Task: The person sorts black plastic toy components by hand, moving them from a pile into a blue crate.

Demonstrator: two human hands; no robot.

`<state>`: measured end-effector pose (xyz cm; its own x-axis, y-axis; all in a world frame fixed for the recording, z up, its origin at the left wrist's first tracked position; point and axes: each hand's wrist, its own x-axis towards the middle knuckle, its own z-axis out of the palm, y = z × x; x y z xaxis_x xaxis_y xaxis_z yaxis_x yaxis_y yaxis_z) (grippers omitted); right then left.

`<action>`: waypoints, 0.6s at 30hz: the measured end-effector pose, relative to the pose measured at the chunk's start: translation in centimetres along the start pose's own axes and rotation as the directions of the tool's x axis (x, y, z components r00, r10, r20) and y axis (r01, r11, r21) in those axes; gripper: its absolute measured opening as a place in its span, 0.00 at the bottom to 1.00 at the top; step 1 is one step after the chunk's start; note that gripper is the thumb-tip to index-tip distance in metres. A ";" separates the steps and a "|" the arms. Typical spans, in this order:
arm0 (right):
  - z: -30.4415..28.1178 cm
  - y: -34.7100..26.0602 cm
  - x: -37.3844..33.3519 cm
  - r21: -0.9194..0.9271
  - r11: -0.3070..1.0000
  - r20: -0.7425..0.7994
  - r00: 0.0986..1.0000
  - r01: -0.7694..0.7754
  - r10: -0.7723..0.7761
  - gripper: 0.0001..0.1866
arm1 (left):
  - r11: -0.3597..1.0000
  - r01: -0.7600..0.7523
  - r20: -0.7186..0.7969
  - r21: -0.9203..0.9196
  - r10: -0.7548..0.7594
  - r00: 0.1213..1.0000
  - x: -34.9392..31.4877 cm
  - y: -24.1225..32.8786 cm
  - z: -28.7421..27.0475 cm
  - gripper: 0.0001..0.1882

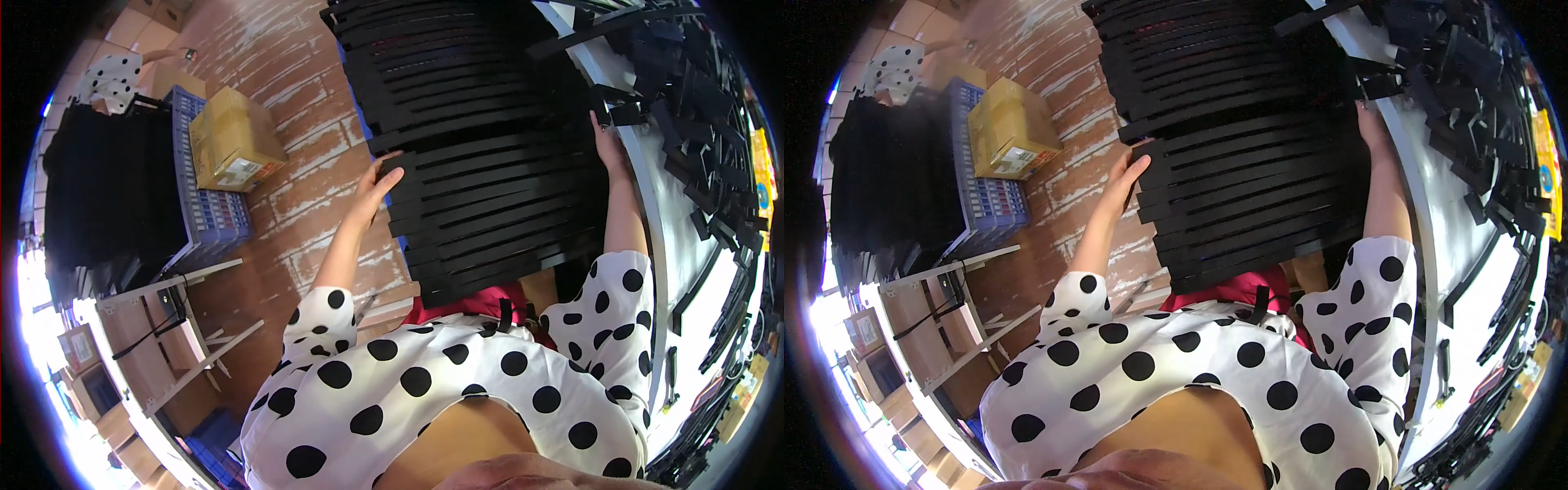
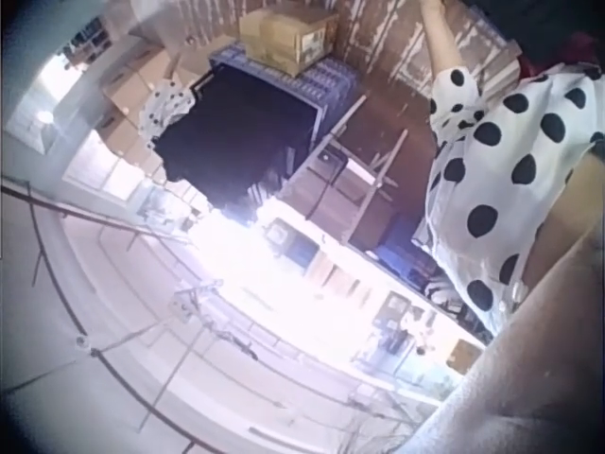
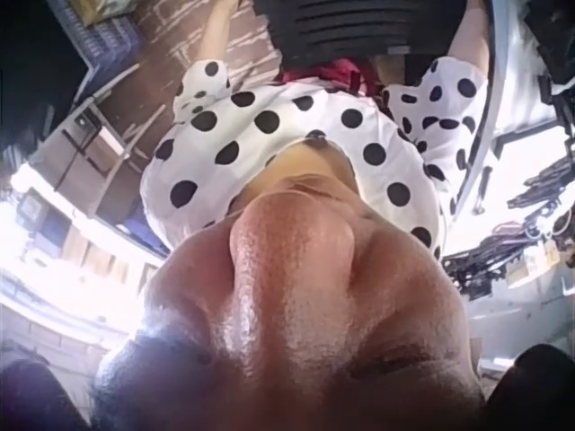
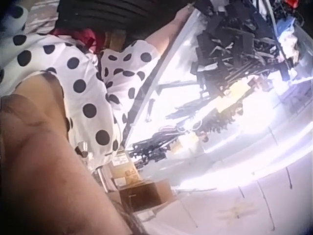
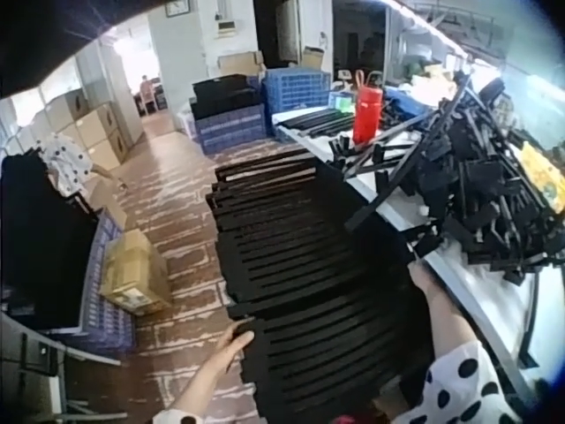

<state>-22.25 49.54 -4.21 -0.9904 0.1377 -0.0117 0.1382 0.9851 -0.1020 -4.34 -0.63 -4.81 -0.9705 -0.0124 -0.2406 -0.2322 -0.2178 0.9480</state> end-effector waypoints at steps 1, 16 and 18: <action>0.1 0.1 0.0 0.005 1.000 -0.002 1.000 0.004 -0.004 0.24 | 0.999 -0.003 0.063 -0.050 0.006 0.998 0.5 -0.4 -0.5 0.18; -1.1 -2.6 -1.8 0.254 0.967 -0.018 1.000 0.015 -0.011 0.27 | 0.987 -0.024 -0.125 0.161 0.044 0.991 0.2 0.7 1.4 0.18; -0.8 -1.6 -1.5 0.271 0.962 -0.061 0.998 0.026 -0.010 0.27 | 0.981 -0.002 -0.168 0.193 0.036 0.985 0.3 0.6 1.6 0.21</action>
<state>-20.99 47.82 -3.20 -0.9897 0.1338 0.0504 0.1061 0.9237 -0.3681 -4.87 0.84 -3.96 -0.9535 -0.1843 -0.2383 -0.2379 -0.0249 0.9710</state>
